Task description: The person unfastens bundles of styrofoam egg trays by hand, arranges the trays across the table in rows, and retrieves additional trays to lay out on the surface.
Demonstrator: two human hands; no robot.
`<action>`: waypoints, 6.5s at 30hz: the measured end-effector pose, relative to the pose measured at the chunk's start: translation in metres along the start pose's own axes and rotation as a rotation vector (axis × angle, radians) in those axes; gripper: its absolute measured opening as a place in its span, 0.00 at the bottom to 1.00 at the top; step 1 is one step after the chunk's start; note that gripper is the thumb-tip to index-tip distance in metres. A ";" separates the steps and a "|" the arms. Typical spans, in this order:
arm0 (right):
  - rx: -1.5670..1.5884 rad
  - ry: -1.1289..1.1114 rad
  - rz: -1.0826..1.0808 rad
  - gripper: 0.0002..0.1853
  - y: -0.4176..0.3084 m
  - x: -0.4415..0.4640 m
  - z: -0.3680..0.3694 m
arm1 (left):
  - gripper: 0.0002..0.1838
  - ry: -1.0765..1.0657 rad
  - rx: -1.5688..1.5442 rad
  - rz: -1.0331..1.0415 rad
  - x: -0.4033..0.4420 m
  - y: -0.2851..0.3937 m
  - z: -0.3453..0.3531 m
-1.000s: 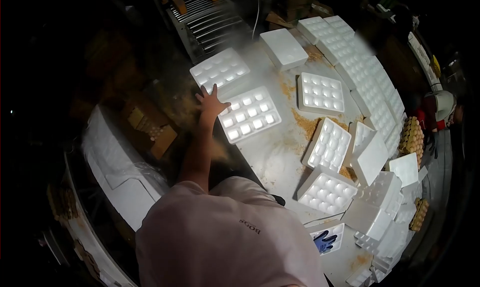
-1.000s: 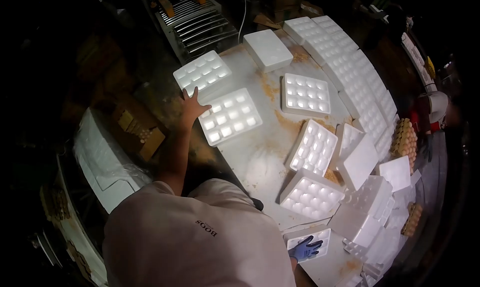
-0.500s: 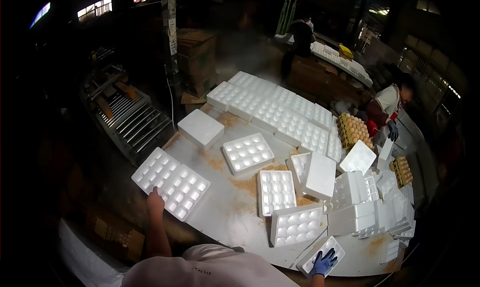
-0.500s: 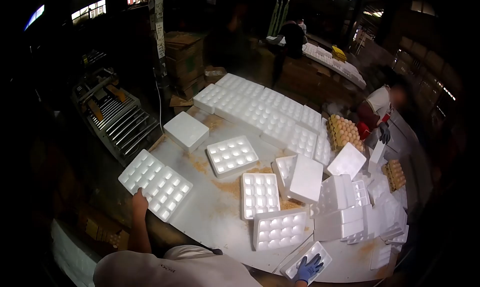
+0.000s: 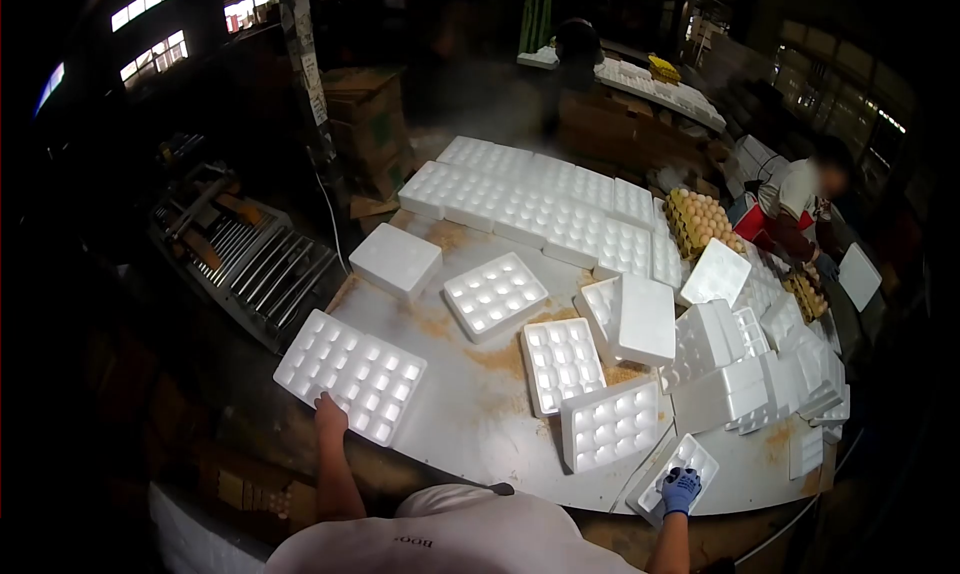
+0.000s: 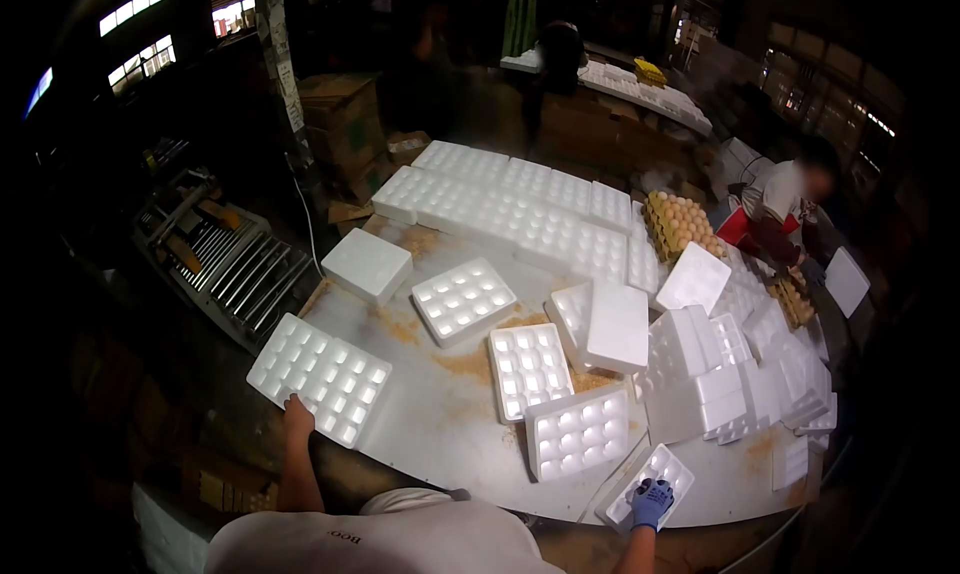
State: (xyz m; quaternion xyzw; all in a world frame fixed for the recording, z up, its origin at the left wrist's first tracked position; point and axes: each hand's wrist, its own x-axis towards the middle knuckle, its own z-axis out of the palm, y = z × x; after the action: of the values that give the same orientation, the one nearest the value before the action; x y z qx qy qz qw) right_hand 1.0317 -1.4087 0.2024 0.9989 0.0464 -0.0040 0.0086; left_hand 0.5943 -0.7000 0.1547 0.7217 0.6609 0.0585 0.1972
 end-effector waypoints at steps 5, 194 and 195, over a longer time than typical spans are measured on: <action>0.116 0.001 0.135 0.12 0.012 -0.005 -0.030 | 0.24 -0.066 0.025 -0.038 0.010 -0.001 0.004; 0.102 -0.268 -0.038 0.30 0.040 -0.010 -0.009 | 0.51 0.305 -0.517 1.385 -0.358 0.211 -0.012; 0.110 -0.277 -0.025 0.30 0.038 -0.013 -0.011 | 0.50 0.284 -0.530 1.349 -0.365 0.211 -0.008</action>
State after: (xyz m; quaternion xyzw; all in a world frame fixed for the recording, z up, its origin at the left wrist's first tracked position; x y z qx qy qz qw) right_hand 1.0220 -1.4478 0.2140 0.9870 0.0571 -0.1446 -0.0400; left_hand 0.7441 -1.0649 0.3026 0.8848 0.0564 0.4176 0.1988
